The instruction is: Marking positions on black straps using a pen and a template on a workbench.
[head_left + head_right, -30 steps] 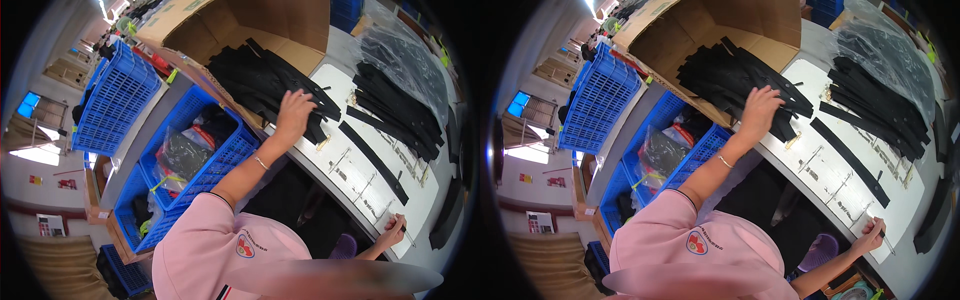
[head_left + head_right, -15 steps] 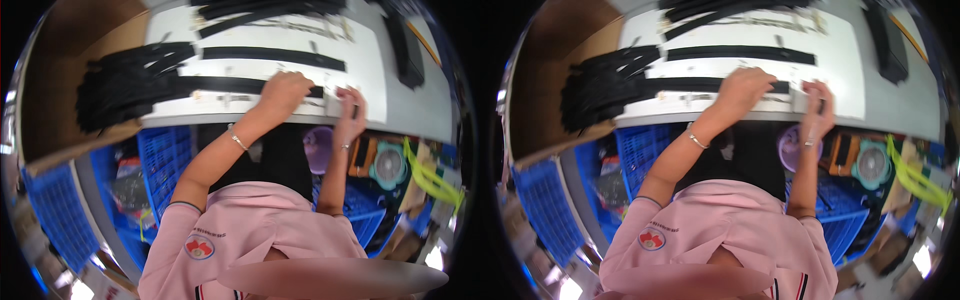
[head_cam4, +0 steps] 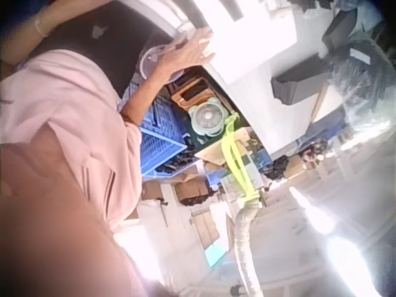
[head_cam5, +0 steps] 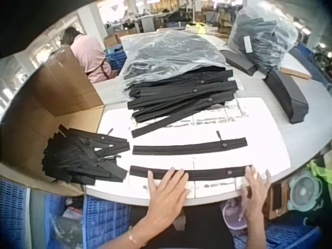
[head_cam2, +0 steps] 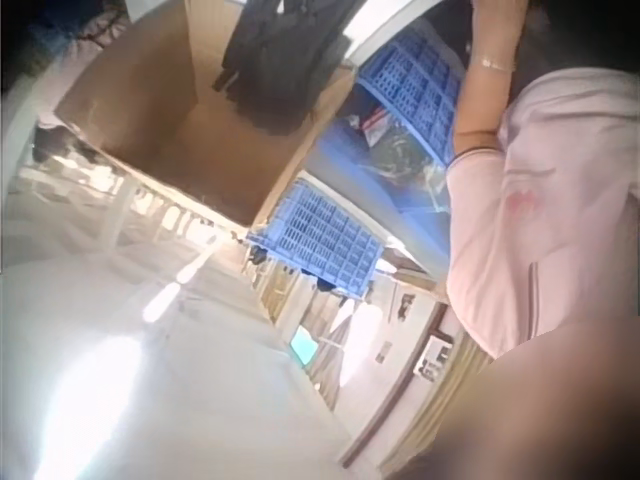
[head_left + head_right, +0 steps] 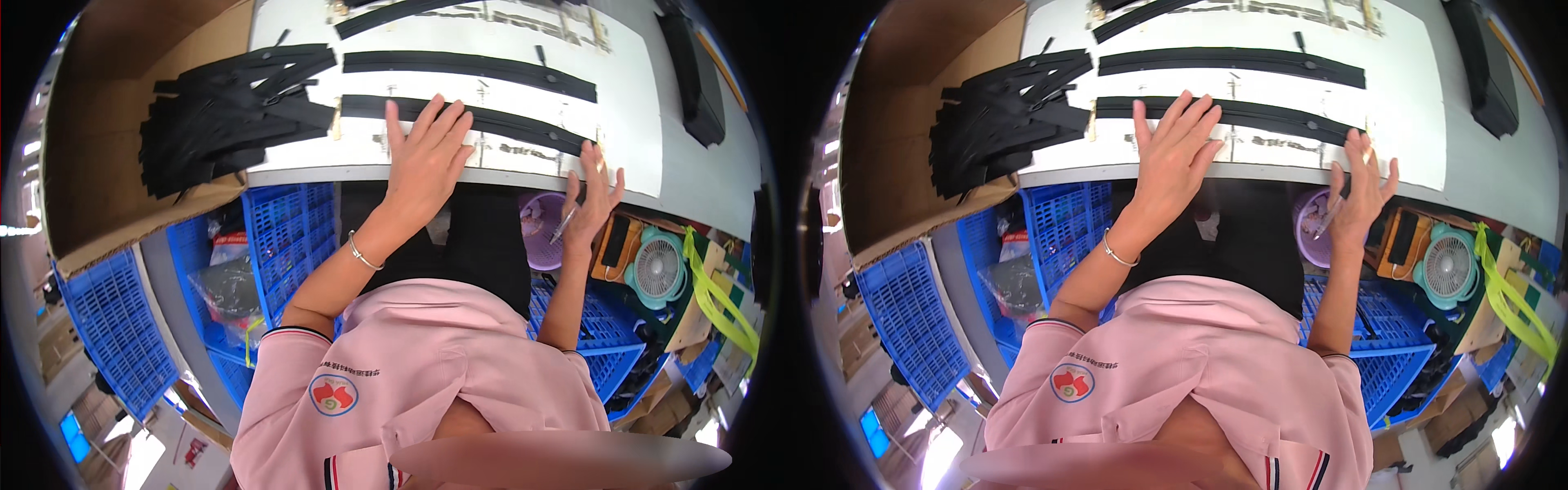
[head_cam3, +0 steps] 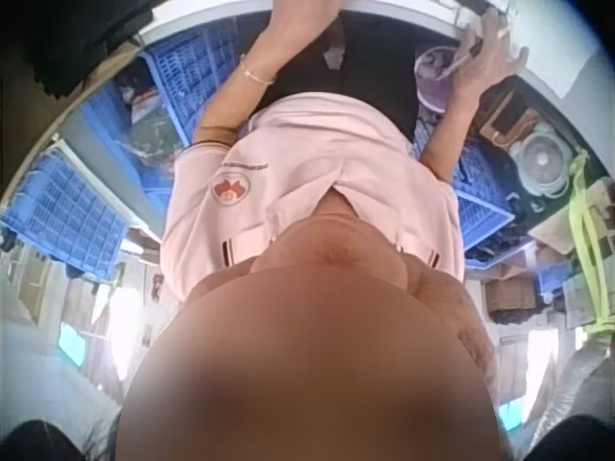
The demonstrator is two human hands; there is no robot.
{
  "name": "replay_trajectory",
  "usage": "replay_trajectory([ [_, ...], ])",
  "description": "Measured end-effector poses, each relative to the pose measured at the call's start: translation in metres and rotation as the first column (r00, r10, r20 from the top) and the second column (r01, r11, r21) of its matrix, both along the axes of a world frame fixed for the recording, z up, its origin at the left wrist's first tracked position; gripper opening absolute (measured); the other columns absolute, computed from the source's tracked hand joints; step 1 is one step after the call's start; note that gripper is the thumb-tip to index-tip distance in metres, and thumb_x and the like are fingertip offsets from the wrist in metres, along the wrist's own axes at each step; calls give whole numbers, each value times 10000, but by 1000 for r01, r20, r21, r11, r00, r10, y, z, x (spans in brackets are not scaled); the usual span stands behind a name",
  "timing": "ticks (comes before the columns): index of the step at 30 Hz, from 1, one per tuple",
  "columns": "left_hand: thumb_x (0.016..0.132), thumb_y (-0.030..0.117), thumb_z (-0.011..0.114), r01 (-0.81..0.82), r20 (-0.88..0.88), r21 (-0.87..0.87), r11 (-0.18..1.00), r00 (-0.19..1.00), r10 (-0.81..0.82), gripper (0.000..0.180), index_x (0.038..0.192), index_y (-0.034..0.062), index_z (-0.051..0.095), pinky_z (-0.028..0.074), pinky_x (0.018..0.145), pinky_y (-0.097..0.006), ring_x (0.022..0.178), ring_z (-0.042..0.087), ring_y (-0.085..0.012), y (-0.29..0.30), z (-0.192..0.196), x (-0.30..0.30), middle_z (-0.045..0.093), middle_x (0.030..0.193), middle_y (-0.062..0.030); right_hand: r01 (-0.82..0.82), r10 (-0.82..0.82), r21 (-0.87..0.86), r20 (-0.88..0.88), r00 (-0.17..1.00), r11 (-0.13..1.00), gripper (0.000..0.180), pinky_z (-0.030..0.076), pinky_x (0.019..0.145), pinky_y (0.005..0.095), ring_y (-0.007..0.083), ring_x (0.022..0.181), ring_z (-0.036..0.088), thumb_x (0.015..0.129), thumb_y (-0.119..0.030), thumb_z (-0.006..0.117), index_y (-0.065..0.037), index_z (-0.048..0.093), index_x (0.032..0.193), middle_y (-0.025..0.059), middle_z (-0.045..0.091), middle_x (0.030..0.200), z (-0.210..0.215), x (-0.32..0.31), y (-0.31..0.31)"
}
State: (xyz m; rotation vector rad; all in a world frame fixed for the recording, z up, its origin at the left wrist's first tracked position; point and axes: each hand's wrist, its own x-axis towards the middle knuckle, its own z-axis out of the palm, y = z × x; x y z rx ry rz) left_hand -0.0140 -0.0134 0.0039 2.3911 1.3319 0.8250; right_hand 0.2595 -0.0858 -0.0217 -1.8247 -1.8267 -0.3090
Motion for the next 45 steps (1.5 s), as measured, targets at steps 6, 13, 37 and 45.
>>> replay_trajectory([
  [6,927,307,726,-204,-99,9,979,974,204,566,1423,76,577,5,1162,-716,1441,440,-301,-5,-3,-57,544,1489,-95,-23,24,63,-4,1000,998,311,286,1211,453,237,1319,599,954,-72,687,-100,640,1259,65,684,1346,-2,-1,7],
  [13,919,340,735,-247,-95,4,969,965,246,598,1419,57,569,32,1160,-722,1414,462,-307,-19,-3,-79,548,1474,-102,-43,43,26,12,999,999,314,290,1207,456,238,1322,596,954,-70,687,-98,639,1263,63,684,1347,-1,3,10],
  [37,852,377,778,-289,-3,49,956,957,290,623,1387,107,608,163,1171,-643,1401,458,-290,-20,-15,-80,550,1462,-70,-431,172,-78,-842,512,899,214,488,612,230,100,706,668,979,-119,685,76,747,914,55,757,973,31,-195,110],
  [45,851,375,777,-294,14,48,955,956,294,617,1381,105,613,177,1166,-646,1406,450,-289,-20,-16,-83,550,1462,-74,-469,194,-108,-813,548,876,186,508,609,234,97,690,682,965,-114,708,67,744,945,67,754,957,29,-198,110],
])
